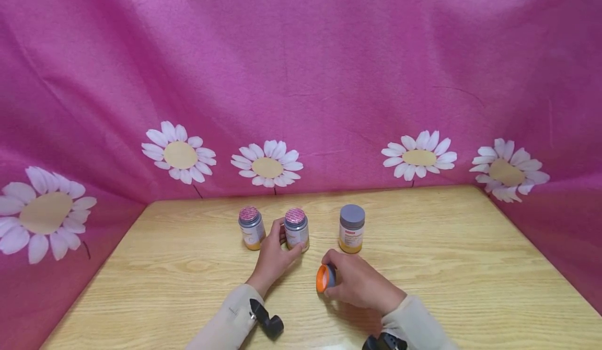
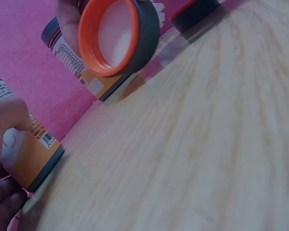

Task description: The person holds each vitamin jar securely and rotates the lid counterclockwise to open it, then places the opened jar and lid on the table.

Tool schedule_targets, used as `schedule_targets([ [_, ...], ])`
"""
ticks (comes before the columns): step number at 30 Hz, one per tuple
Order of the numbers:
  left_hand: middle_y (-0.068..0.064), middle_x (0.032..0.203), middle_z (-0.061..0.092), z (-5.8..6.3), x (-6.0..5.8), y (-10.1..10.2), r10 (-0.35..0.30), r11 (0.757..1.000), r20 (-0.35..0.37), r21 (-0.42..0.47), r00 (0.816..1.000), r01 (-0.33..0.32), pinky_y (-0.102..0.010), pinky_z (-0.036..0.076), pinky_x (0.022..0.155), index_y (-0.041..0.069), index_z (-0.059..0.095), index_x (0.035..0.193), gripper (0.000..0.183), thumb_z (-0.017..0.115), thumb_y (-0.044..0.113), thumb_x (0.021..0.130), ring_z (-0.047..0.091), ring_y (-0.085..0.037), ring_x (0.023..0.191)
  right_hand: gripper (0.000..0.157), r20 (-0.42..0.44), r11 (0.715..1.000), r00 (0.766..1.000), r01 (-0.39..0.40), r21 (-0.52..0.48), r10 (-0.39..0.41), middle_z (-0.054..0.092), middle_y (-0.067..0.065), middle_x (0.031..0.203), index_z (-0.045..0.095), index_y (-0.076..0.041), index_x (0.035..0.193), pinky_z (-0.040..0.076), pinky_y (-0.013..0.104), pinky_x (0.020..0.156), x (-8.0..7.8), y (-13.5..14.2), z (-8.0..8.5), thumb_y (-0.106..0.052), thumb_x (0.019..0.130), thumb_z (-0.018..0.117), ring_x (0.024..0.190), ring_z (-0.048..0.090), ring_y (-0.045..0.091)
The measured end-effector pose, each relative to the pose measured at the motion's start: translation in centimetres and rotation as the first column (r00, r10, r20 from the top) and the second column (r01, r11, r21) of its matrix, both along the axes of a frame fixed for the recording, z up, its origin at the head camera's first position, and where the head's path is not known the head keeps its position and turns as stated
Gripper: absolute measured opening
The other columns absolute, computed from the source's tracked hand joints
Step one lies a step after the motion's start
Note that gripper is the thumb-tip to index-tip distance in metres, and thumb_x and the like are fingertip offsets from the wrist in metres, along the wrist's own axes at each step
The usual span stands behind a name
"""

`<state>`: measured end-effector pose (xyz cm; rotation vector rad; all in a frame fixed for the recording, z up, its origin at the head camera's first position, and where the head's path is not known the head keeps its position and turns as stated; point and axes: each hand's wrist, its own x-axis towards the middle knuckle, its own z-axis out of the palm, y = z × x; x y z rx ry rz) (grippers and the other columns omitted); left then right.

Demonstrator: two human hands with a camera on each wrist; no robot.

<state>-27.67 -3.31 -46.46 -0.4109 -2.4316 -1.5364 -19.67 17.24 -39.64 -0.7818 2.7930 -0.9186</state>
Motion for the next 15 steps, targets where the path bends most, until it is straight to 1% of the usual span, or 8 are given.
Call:
schedule_targets([
  [4, -0.010, 0.125, 0.059, -0.09, 0.09, 0.05, -0.015, 1.000, 0.026, -0.008, 1.000, 0.015, -0.041, 0.043, 0.100, 0.012, 0.040, 0.137, 0.066, 0.075, 0.016, 0.080, 0.057, -0.023, 0.115, 0.042, 0.020, 1.000, 1.000, 0.000, 0.031, -0.001, 0.064, -0.001, 0.101, 0.060, -0.008, 0.112, 0.047, 0.037, 0.080, -0.07, -0.04, -0.22, -0.013, 0.075, 0.080, 0.088, 0.055, 0.015],
  [7, -0.010, 0.127, 0.058, -0.05, 0.11, 0.12, -0.016, 1.000, 0.028, -0.012, 0.999, 0.016, -0.042, 0.043, 0.100, 0.012, 0.040, 0.137, 0.067, 0.075, 0.016, 0.081, 0.056, -0.024, 0.116, 0.047, -0.003, 0.998, 1.000, -0.015, 0.066, 0.015, 0.063, 0.000, 0.101, 0.061, -0.003, 0.116, 0.048, 0.035, 0.079, -0.07, 0.03, -0.37, -0.016, 0.075, 0.080, 0.087, 0.055, 0.013],
  [9, -0.010, 0.127, 0.058, -0.02, 0.07, 0.14, -0.013, 1.000, 0.027, -0.013, 1.000, 0.013, -0.043, 0.043, 0.100, 0.011, 0.040, 0.137, 0.067, 0.076, 0.015, 0.080, 0.056, -0.024, 0.116, 0.048, -0.016, 0.996, 0.999, -0.026, 0.082, 0.028, 0.062, 0.001, 0.101, 0.061, -0.001, 0.116, 0.048, 0.034, 0.078, -0.01, 0.09, -0.44, -0.016, 0.075, 0.080, 0.086, 0.055, 0.012],
  [12, -0.011, 0.127, 0.058, 0.03, 0.01, 0.14, -0.007, 1.000, 0.027, -0.011, 1.000, 0.007, -0.042, 0.043, 0.100, 0.011, 0.040, 0.137, 0.068, 0.077, 0.015, 0.080, 0.056, -0.024, 0.116, 0.044, -0.027, 0.995, 0.999, -0.044, 0.087, 0.046, 0.061, 0.000, 0.098, 0.062, -0.002, 0.111, 0.048, 0.032, 0.075, 0.11, 0.17, -0.54, -0.013, 0.073, 0.080, 0.084, 0.055, 0.012],
  [15, -0.012, 0.127, 0.058, 0.01, -0.01, 0.10, 0.001, 1.000, 0.025, -0.007, 1.000, -0.001, -0.042, 0.043, 0.100, 0.010, 0.041, 0.137, 0.068, 0.077, 0.015, 0.080, 0.056, -0.025, 0.115, 0.039, -0.017, 0.995, 0.998, -0.051, 0.090, 0.053, 0.058, -0.003, 0.094, 0.062, -0.007, 0.105, 0.047, 0.031, 0.072, 0.25, 0.14, -0.68, -0.012, 0.071, 0.080, 0.082, 0.054, 0.012],
])
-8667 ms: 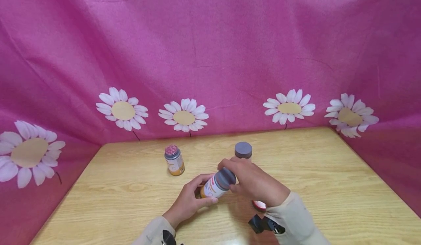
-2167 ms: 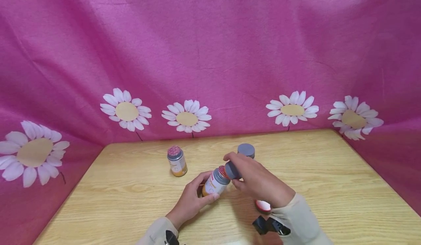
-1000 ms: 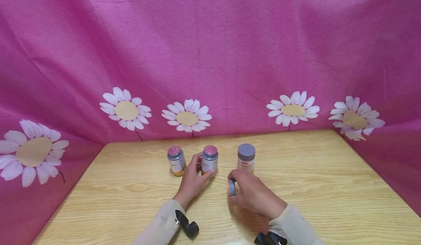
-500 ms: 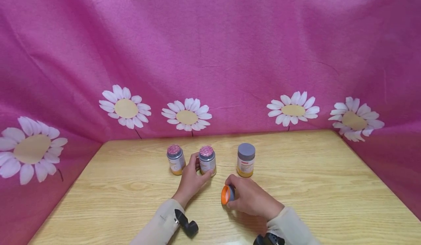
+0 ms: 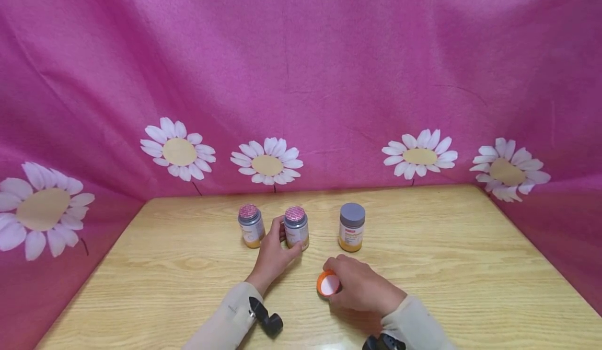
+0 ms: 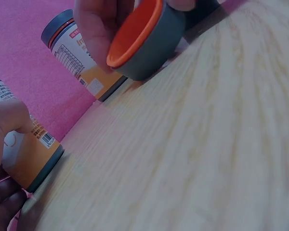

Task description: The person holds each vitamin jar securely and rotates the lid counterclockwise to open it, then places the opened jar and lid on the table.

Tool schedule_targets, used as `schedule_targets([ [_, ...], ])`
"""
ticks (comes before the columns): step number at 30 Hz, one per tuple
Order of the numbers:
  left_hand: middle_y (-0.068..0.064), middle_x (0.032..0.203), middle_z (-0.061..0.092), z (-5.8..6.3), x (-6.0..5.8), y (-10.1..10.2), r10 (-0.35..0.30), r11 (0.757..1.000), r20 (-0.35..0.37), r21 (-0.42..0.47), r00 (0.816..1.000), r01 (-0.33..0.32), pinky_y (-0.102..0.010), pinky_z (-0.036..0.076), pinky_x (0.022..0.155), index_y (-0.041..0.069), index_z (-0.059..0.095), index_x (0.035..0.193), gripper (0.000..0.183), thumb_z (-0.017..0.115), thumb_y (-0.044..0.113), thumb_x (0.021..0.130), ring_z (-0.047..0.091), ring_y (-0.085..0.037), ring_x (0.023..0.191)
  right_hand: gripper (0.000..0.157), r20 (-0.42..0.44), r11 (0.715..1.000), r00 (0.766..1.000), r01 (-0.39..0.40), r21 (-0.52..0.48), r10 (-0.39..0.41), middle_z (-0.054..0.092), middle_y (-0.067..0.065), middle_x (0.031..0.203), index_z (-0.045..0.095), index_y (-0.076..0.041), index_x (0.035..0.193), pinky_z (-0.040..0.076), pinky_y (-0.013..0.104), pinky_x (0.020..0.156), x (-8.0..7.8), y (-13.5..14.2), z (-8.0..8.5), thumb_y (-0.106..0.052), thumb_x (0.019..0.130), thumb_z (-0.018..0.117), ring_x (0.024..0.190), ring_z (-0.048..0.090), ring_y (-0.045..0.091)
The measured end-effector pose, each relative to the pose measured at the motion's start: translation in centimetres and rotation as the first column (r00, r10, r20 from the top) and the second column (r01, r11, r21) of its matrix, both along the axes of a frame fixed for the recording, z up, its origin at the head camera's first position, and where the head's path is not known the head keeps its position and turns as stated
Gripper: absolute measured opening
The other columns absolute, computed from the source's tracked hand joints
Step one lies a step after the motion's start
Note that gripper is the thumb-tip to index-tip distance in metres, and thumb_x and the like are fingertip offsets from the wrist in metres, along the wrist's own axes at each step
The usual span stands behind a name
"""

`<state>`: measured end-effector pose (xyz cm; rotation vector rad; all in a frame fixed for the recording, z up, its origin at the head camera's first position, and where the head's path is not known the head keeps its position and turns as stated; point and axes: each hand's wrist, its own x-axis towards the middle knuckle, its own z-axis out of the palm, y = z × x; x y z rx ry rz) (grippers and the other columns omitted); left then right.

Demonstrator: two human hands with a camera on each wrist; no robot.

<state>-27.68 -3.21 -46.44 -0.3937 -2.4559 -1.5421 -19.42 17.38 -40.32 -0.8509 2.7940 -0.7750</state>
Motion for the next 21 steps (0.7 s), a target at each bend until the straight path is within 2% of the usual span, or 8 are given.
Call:
schedule_targets([
  [6, -0.013, 0.126, 0.058, 0.06, 0.00, -0.03, 0.008, 1.000, 0.007, -0.002, 1.000, -0.008, -0.043, 0.043, 0.100, 0.008, 0.041, 0.136, 0.067, 0.078, 0.017, 0.079, 0.056, -0.027, 0.116, 0.040, 0.039, 0.998, 0.999, 0.022, 0.053, -0.024, 0.056, -0.003, 0.099, 0.061, -0.013, 0.103, 0.044, 0.035, 0.071, 0.15, -0.14, -0.21, -0.015, 0.068, 0.082, 0.083, 0.052, 0.014],
  [14, -0.012, 0.131, 0.054, 0.10, -0.03, 0.02, -0.039, 0.999, 0.025, 0.021, 0.999, 0.038, -0.043, 0.039, 0.104, 0.009, 0.039, 0.138, 0.068, 0.076, 0.015, 0.081, 0.052, -0.027, 0.122, 0.043, 0.075, 0.995, 0.996, 0.042, 0.087, -0.049, 0.056, -0.002, 0.098, 0.061, -0.013, 0.104, 0.044, 0.042, 0.072, 0.10, -0.35, -0.26, -0.015, 0.068, 0.083, 0.082, 0.053, 0.016],
  [21, -0.012, 0.124, 0.056, 0.06, -0.15, 0.18, -0.005, 1.000, -0.002, 0.006, 1.000, 0.005, -0.042, 0.042, 0.100, 0.008, 0.043, 0.135, 0.067, 0.079, 0.017, 0.080, 0.055, -0.026, 0.116, 0.042, 0.045, 0.995, 0.998, 0.029, 0.100, -0.034, 0.055, -0.004, 0.094, 0.060, -0.014, 0.105, 0.043, 0.039, 0.070, 0.18, -0.43, -0.30, -0.015, 0.068, 0.081, 0.081, 0.052, 0.014],
])
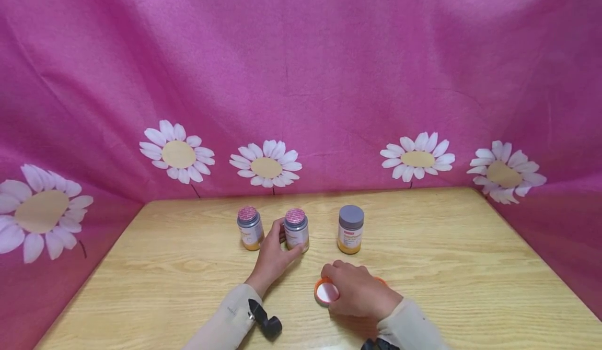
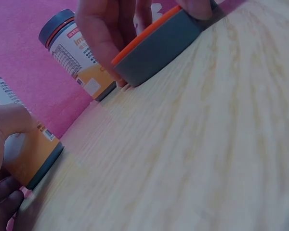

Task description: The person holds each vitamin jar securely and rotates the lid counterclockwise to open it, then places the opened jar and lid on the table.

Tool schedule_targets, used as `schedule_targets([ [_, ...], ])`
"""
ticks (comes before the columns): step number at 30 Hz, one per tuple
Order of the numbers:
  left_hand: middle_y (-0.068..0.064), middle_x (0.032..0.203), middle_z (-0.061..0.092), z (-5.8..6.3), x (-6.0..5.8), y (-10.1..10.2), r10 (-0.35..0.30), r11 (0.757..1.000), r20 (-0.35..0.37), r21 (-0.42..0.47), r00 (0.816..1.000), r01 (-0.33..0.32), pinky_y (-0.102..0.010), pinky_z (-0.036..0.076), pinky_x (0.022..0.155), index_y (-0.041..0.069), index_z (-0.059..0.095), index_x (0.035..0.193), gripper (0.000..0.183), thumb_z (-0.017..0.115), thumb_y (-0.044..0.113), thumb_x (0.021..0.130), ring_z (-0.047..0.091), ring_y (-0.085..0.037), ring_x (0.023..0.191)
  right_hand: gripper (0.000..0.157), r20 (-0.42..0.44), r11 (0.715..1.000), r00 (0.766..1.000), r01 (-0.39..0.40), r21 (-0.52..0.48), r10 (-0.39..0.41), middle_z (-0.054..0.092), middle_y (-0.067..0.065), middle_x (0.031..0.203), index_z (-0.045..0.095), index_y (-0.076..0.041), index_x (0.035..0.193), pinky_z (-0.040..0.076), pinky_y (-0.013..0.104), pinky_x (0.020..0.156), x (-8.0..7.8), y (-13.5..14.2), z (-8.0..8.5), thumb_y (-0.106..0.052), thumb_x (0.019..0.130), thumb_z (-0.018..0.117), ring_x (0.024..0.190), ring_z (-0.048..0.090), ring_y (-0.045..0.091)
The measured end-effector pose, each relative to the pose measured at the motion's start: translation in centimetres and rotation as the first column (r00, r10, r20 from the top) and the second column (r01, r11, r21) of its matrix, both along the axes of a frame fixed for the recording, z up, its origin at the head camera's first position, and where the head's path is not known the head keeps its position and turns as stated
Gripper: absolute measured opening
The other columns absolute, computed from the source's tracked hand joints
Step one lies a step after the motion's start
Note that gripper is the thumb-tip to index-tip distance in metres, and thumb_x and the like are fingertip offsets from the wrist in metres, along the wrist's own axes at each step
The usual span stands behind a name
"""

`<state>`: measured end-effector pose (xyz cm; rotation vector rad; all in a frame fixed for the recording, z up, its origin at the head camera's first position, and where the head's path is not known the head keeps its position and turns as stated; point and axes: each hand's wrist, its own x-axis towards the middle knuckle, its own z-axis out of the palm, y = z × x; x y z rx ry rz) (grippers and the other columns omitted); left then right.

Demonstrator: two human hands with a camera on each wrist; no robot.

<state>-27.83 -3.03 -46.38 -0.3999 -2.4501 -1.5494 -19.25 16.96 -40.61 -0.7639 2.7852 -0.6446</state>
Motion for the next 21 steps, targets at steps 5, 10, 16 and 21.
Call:
schedule_targets([
  [5, -0.010, 0.120, 0.057, -0.16, -0.32, 0.00, 0.038, 0.999, -0.001, -0.016, 0.999, -0.038, -0.039, 0.046, 0.095, 0.008, 0.044, 0.134, 0.070, 0.081, 0.023, 0.078, 0.056, -0.023, 0.110, 0.043, -0.030, 1.000, 1.000, -0.009, 0.003, 0.009, 0.054, -0.004, 0.093, 0.060, -0.014, 0.104, 0.042, 0.040, 0.070, 0.13, -0.19, -0.14, -0.015, 0.066, 0.081, 0.081, 0.052, 0.014],
  [10, -0.005, 0.109, 0.056, -0.29, -0.73, 0.24, 0.111, 0.993, 0.007, -0.035, 0.994, -0.110, -0.036, 0.046, 0.088, 0.009, 0.045, 0.132, 0.071, 0.083, 0.028, 0.075, 0.055, -0.019, 0.100, 0.042, -0.041, 1.000, 0.999, -0.015, -0.002, 0.015, 0.054, -0.005, 0.093, 0.060, -0.015, 0.103, 0.040, 0.040, 0.070, 0.31, -0.07, -0.10, -0.016, 0.067, 0.082, 0.082, 0.052, 0.013],
  [16, -0.003, 0.101, 0.053, -0.13, -0.87, 0.31, 0.137, 0.990, 0.017, -0.040, 0.990, -0.136, -0.036, 0.044, 0.085, 0.010, 0.046, 0.130, 0.071, 0.085, 0.031, 0.074, 0.053, -0.017, 0.092, 0.044, -0.038, 1.000, 0.999, -0.016, 0.007, 0.017, 0.053, -0.005, 0.093, 0.059, -0.015, 0.104, 0.040, 0.041, 0.072, 0.33, -0.02, 0.02, -0.018, 0.068, 0.083, 0.083, 0.051, 0.013],
  [21, -0.003, 0.102, 0.052, -0.34, -0.65, 0.24, 0.127, 0.991, 0.011, -0.045, 0.992, -0.127, -0.037, 0.044, 0.086, 0.009, 0.046, 0.130, 0.071, 0.084, 0.031, 0.074, 0.052, -0.017, 0.093, 0.057, -0.025, 1.000, 1.000, -0.012, 0.005, 0.012, 0.054, -0.004, 0.098, 0.057, -0.013, 0.116, 0.040, 0.043, 0.076, 0.44, 0.00, -0.10, -0.022, 0.067, 0.085, 0.086, 0.052, 0.014],
])
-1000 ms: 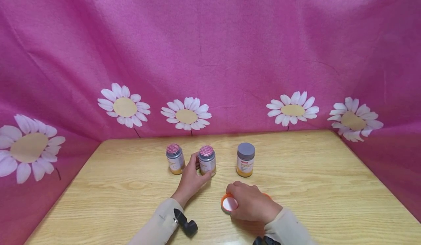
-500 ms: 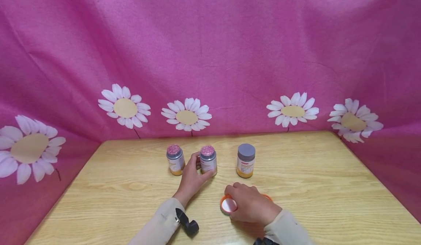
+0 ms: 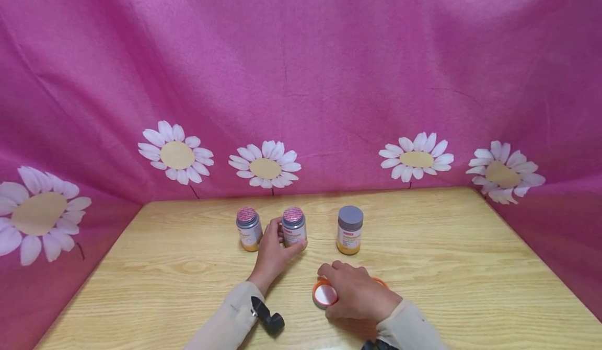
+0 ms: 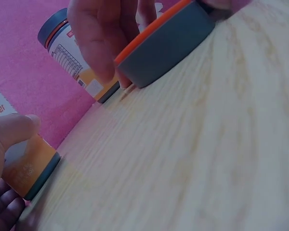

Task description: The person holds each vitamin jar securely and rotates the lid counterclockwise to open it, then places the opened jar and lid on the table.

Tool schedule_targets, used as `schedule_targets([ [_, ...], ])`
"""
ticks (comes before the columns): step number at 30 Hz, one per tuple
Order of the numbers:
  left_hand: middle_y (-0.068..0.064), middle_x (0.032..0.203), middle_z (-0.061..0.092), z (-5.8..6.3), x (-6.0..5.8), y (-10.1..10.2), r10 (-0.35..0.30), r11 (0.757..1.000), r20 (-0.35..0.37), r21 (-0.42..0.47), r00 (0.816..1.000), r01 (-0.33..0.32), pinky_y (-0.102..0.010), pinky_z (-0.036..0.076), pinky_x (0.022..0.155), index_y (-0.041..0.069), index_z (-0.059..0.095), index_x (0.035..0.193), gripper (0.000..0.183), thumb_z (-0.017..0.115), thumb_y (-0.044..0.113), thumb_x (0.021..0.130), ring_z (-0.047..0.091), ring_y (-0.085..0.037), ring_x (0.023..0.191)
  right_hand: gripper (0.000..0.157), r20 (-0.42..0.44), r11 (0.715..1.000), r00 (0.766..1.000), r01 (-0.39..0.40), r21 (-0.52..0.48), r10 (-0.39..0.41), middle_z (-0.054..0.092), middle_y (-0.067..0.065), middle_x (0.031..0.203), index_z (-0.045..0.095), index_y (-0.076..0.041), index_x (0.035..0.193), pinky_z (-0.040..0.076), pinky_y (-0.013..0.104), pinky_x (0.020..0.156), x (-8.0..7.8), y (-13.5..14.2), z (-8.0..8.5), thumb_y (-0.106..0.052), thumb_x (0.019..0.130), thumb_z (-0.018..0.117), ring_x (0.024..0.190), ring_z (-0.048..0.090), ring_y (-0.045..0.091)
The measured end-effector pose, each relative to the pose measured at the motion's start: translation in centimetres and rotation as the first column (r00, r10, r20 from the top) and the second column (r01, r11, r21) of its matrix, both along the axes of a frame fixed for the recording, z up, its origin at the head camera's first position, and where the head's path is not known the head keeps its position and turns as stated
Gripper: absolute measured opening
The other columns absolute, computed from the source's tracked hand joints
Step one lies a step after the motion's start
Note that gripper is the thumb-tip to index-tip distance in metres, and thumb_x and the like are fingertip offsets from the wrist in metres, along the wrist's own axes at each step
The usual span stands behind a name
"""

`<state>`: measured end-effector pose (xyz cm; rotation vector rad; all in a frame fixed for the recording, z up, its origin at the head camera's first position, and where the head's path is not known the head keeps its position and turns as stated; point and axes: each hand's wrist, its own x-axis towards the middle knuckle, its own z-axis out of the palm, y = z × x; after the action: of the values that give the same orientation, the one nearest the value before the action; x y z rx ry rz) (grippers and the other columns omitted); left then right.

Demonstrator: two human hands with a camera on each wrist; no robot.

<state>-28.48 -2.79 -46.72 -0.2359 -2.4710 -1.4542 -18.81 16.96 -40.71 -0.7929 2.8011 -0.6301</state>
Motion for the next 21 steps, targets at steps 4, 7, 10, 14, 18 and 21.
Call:
schedule_targets([
  [4, -0.005, 0.104, 0.051, 0.1, 0.4, 0.1, 0.006, 1.000, -0.019, -0.011, 1.000, -0.006, -0.039, 0.044, 0.088, 0.008, 0.046, 0.130, 0.070, 0.084, 0.029, 0.074, 0.052, -0.019, 0.096, 0.063, 0.010, 1.000, 1.000, 0.006, -0.006, -0.006, 0.054, -0.004, 0.099, 0.056, -0.013, 0.120, 0.040, 0.043, 0.078, 0.0, 0.0, 0.0, -0.027, 0.067, 0.086, 0.087, 0.052, 0.014],
  [7, -0.006, 0.107, 0.050, 0.1, 0.9, 0.2, 0.018, 1.000, -0.019, -0.007, 1.000, -0.019, -0.040, 0.044, 0.089, 0.008, 0.045, 0.129, 0.071, 0.084, 0.028, 0.074, 0.053, -0.020, 0.099, 0.062, 0.000, 1.000, 1.000, 0.002, -0.012, -0.002, 0.054, -0.003, 0.097, 0.056, -0.012, 0.119, 0.040, 0.043, 0.077, 0.1, 0.0, 0.0, -0.027, 0.066, 0.086, 0.086, 0.052, 0.014],
  [10, -0.006, 0.109, 0.050, 0.0, 1.6, 0.1, 0.043, 0.999, -0.004, 0.009, 0.999, -0.043, -0.040, 0.044, 0.089, 0.009, 0.044, 0.130, 0.072, 0.084, 0.028, 0.074, 0.052, -0.021, 0.100, 0.060, -0.007, 1.000, 1.000, -0.006, -0.018, 0.006, 0.054, -0.003, 0.096, 0.056, -0.011, 0.117, 0.040, 0.044, 0.076, 0.1, 0.0, -0.1, -0.027, 0.067, 0.086, 0.085, 0.052, 0.014],
  [14, -0.007, 0.110, 0.051, -0.1, 2.5, -0.1, 0.074, 0.997, 0.013, 0.034, 0.997, -0.074, -0.039, 0.045, 0.089, 0.010, 0.044, 0.131, 0.070, 0.083, 0.026, 0.074, 0.052, -0.021, 0.100, 0.054, -0.008, 1.000, 1.000, -0.011, -0.025, 0.010, 0.053, -0.004, 0.093, 0.057, -0.013, 0.111, 0.039, 0.043, 0.074, 0.1, -0.1, -0.1, -0.027, 0.067, 0.085, 0.082, 0.051, 0.013],
  [18, -0.008, 0.107, 0.052, -0.1, 3.3, -0.3, 0.082, 0.994, -0.009, 0.070, 0.997, -0.081, -0.037, 0.047, 0.087, 0.009, 0.045, 0.128, 0.065, 0.082, 0.021, 0.077, 0.054, -0.021, 0.098, 0.048, -0.015, 1.000, 1.000, -0.006, -0.021, 0.006, 0.052, -0.004, 0.091, 0.057, -0.016, 0.105, 0.039, 0.042, 0.073, 0.1, -0.1, 0.0, -0.027, 0.068, 0.085, 0.082, 0.050, 0.013],
  [21, -0.008, 0.102, 0.055, 0.0, 4.1, -0.3, 0.086, 0.988, -0.044, 0.134, 0.995, -0.079, -0.033, 0.050, 0.082, 0.008, 0.049, 0.122, 0.054, 0.080, 0.015, 0.078, 0.056, -0.021, 0.092, 0.045, -0.011, 1.000, 1.000, -0.002, -0.016, 0.001, 0.052, -0.004, 0.091, 0.057, -0.017, 0.103, 0.040, 0.041, 0.072, 0.1, 0.0, 0.0, -0.027, 0.068, 0.085, 0.081, 0.050, 0.013],
])
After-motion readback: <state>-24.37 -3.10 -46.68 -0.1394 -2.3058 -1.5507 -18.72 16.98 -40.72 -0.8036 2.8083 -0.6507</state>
